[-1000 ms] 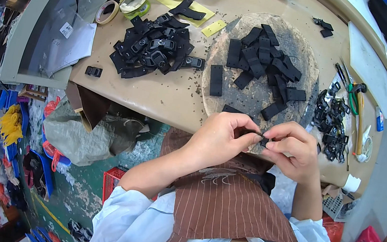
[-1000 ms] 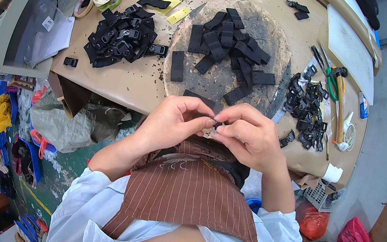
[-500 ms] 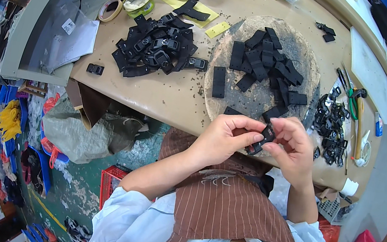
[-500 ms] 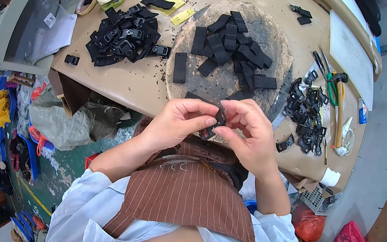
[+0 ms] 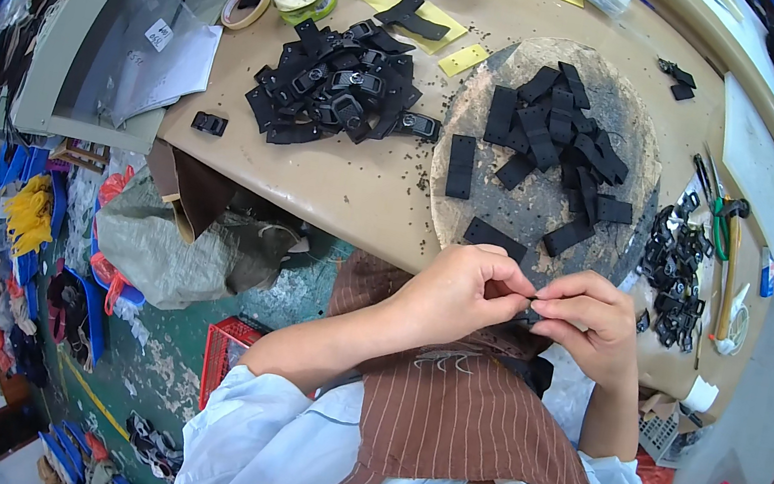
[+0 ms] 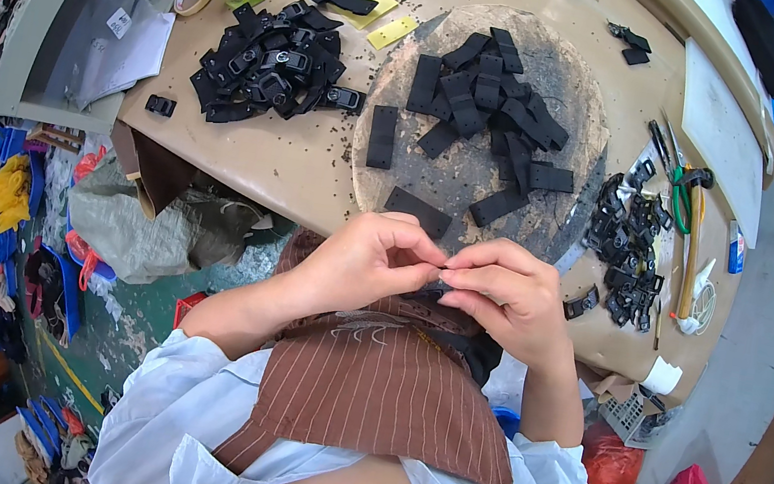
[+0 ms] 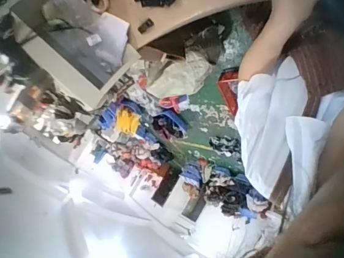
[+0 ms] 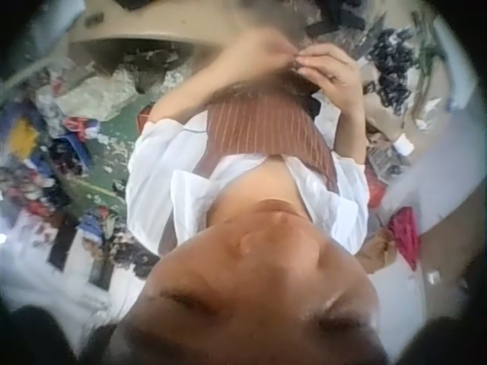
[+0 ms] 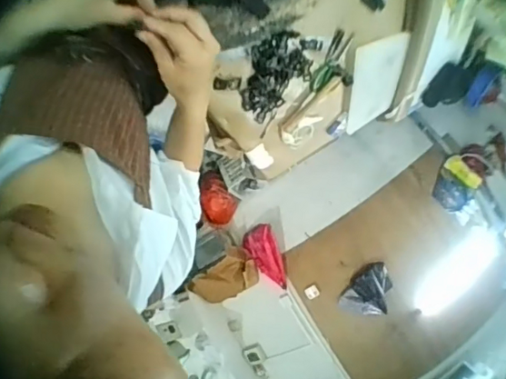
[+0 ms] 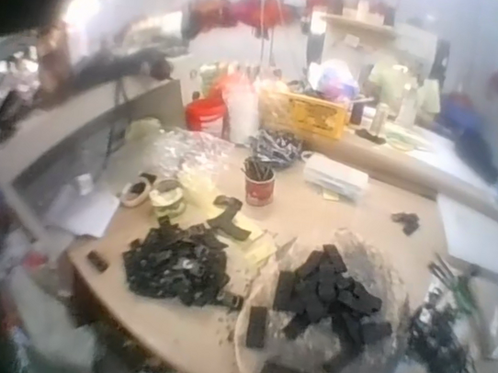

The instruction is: The person repeatedly picks up black plastic buckles and fabric straps from a workbench, inserts the strap into the buckle, and places the assembled unit into a growing pile. The process is continuous and repetitive throughout the clip.

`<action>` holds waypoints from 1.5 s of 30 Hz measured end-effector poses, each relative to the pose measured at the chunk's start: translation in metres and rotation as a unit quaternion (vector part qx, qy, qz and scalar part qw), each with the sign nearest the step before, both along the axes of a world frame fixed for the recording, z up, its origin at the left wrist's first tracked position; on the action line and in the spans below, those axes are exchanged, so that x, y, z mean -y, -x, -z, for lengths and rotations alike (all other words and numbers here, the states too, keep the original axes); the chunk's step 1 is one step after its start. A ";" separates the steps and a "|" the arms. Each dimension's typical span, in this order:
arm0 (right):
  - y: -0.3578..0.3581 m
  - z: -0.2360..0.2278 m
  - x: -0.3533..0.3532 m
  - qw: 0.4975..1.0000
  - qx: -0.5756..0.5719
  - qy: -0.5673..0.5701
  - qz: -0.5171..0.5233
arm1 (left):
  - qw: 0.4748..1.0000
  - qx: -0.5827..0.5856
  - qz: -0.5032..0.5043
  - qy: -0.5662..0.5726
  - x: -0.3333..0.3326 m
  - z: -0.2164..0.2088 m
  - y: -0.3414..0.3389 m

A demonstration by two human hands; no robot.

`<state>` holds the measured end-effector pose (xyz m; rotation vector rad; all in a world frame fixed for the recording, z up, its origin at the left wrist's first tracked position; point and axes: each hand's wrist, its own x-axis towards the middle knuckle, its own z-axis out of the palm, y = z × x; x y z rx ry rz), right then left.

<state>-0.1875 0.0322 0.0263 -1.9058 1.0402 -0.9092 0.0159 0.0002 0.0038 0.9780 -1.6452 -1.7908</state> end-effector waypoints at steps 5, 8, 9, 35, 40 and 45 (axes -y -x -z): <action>0.000 0.008 -0.004 0.994 0.048 -0.005 0.094 | 0.999 0.008 -0.003 -0.047 0.025 0.003 -0.002; 0.008 0.012 -0.011 0.965 0.211 -0.083 0.130 | 0.946 0.258 -0.149 0.129 0.065 0.001 -0.008; 0.011 0.013 -0.012 0.945 0.276 -0.118 0.131 | 0.898 0.344 -0.184 0.206 0.072 0.007 -0.007; -0.015 -0.008 0.000 0.974 0.206 0.085 0.034 | 0.989 -0.101 -0.099 -0.054 -0.003 -0.034 0.001; -0.011 -0.008 -0.004 0.973 0.211 0.081 0.043 | 0.989 -0.096 -0.091 -0.066 -0.004 -0.033 0.003; -0.009 -0.009 -0.003 0.976 0.205 0.066 0.035 | 0.995 -0.045 -0.092 0.000 -0.007 -0.028 0.002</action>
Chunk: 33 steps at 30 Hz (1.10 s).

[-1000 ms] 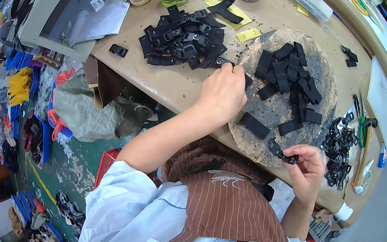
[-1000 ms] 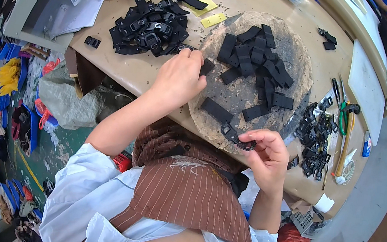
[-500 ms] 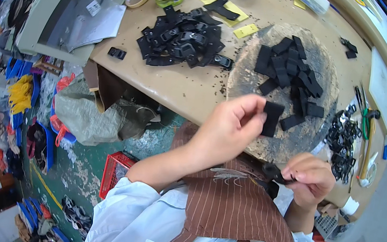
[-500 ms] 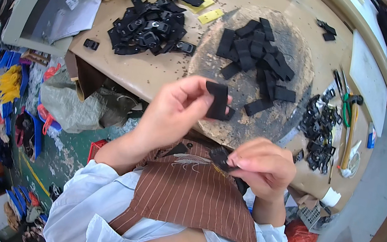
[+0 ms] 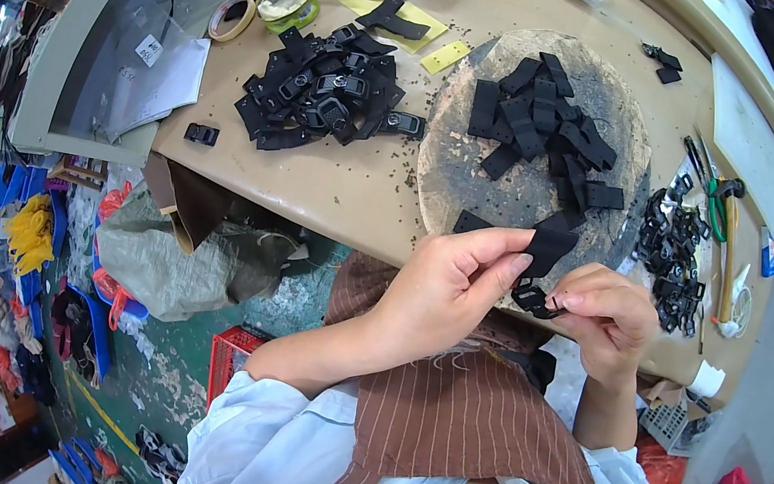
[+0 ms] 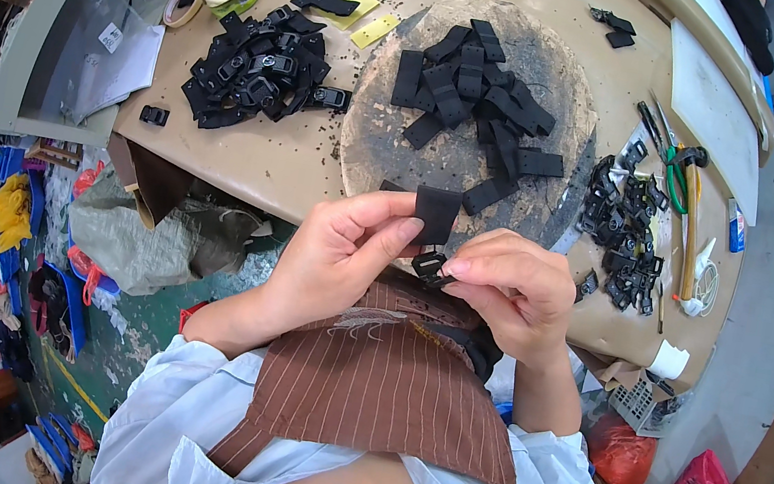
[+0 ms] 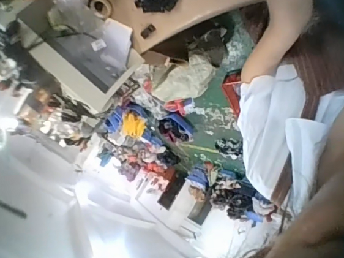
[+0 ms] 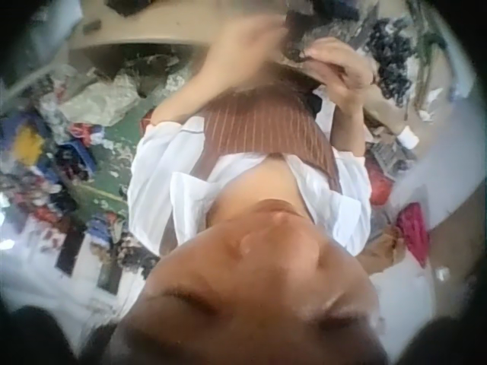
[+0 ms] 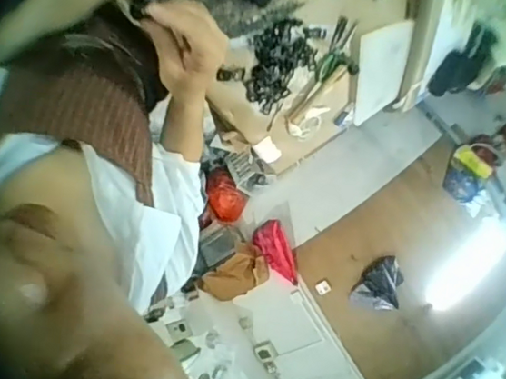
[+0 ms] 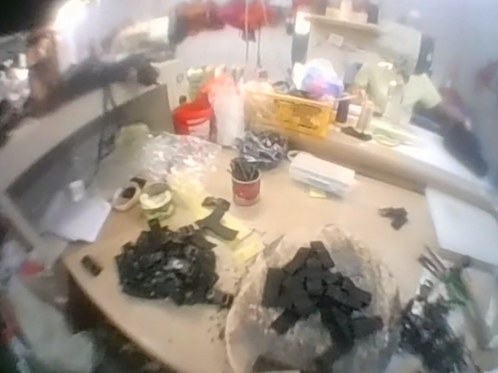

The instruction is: The person repeatedly picks up black plastic buckles and fabric straps from a workbench, inserts the strap into the buckle, and places the assembled unit into a growing pile. The process is continuous and repetitive throughout the clip.

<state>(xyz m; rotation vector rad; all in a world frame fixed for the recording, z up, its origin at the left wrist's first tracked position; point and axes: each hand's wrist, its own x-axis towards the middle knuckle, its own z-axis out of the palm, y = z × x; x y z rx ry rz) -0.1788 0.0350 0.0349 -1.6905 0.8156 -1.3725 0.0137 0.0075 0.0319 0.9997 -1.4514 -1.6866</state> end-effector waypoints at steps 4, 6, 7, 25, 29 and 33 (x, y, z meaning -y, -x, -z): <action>0.000 -0.001 0.001 1.000 0.000 0.000 -0.008 | 0.999 -0.020 -0.033 0.024 -0.001 0.005 0.003; 0.001 -0.002 0.002 1.000 -0.019 0.003 -0.005 | 0.999 -0.006 -0.022 0.034 -0.001 0.005 0.003; 0.001 -0.002 0.003 1.000 -0.028 0.005 -0.003 | 0.999 0.005 -0.015 0.043 -0.002 0.005 0.003; 0.000 0.009 -0.006 0.980 0.074 -0.182 0.039 | 0.995 -0.024 0.094 -0.040 -0.013 0.006 0.001; -0.007 0.002 -0.006 0.965 0.103 -0.232 0.062 | 0.995 -0.021 0.090 -0.031 -0.014 0.007 0.000; -0.004 -0.008 0.000 0.970 0.002 -0.238 0.043 | 0.991 0.019 0.045 0.128 -0.011 0.007 0.003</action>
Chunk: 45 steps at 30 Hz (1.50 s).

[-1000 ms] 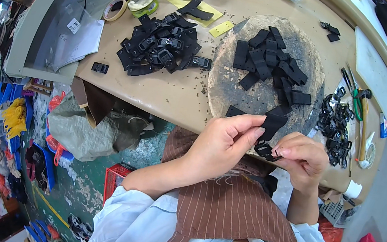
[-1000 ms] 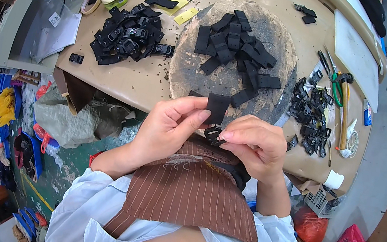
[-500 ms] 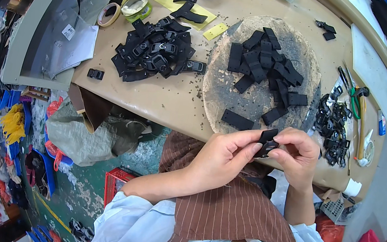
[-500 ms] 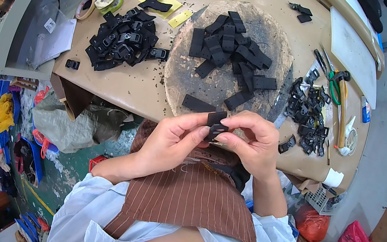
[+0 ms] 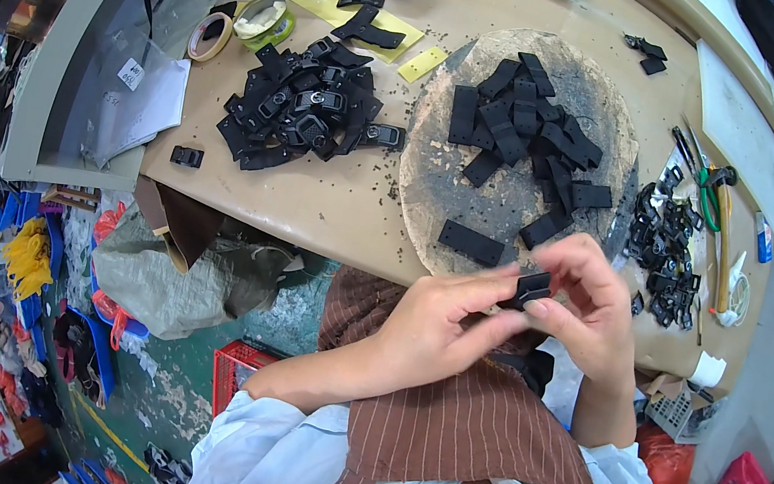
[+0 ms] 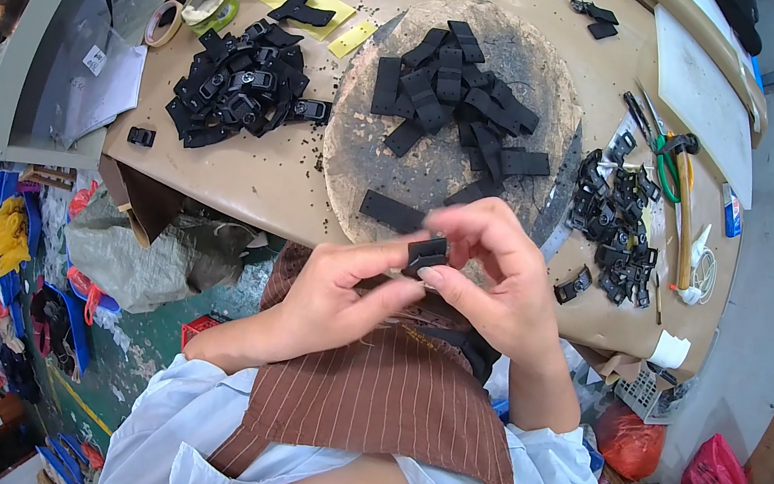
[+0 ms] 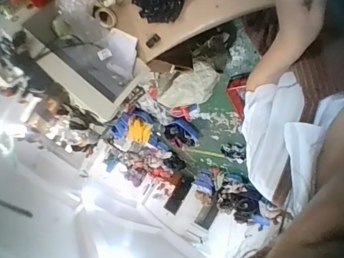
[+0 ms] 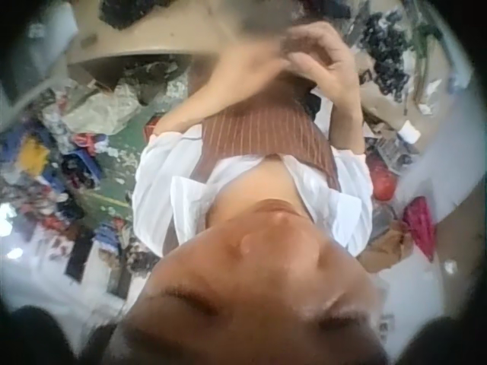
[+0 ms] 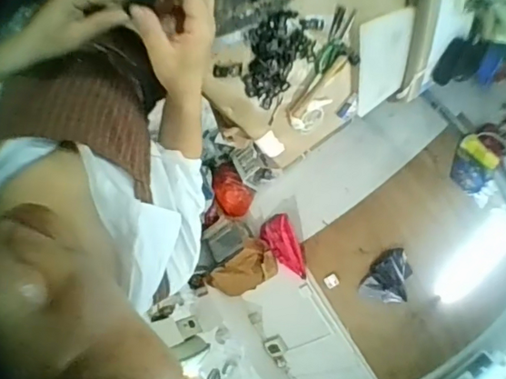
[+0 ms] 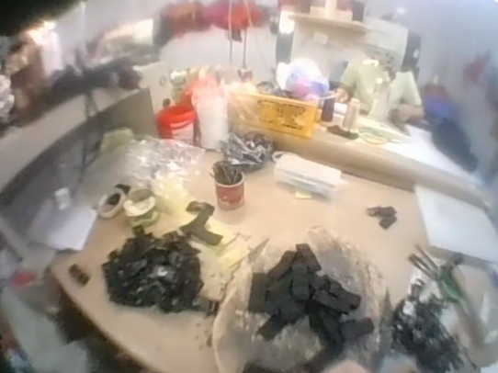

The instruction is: The person repeatedly picks up black plastic buckles and fabric straps from a workbench, inserts the strap into the buckle, and places the assembled unit into a growing pile. The process is continuous and repetitive throughout the clip.

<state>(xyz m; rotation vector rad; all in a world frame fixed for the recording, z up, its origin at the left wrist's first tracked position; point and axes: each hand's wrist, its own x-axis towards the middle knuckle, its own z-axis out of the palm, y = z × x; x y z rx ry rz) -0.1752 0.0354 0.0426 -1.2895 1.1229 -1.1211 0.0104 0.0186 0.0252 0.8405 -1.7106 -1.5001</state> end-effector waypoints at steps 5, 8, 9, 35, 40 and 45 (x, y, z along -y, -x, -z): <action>0.005 0.002 0.008 0.992 -0.112 0.044 -0.044 | 0.973 0.143 -0.008 0.181 0.021 -0.005 -0.009; 0.005 0.000 0.009 0.991 -0.122 0.011 -0.055 | 0.993 0.111 0.024 -0.031 0.024 -0.021 -0.006; 0.003 0.003 0.008 0.997 -0.070 0.020 -0.009 | 0.996 0.052 0.007 -0.078 0.024 -0.015 -0.005; 0.016 0.017 -0.003 0.980 0.193 -0.047 -0.005 | 0.929 -0.244 0.067 -0.271 0.029 0.023 -0.003; 0.018 0.015 0.006 0.984 0.171 -0.054 -0.010 | 0.976 -0.178 0.001 -0.127 0.021 0.015 -0.002; 0.007 0.015 0.004 0.994 0.007 0.110 0.014 | 0.839 -0.311 -0.007 -0.447 0.025 0.031 0.003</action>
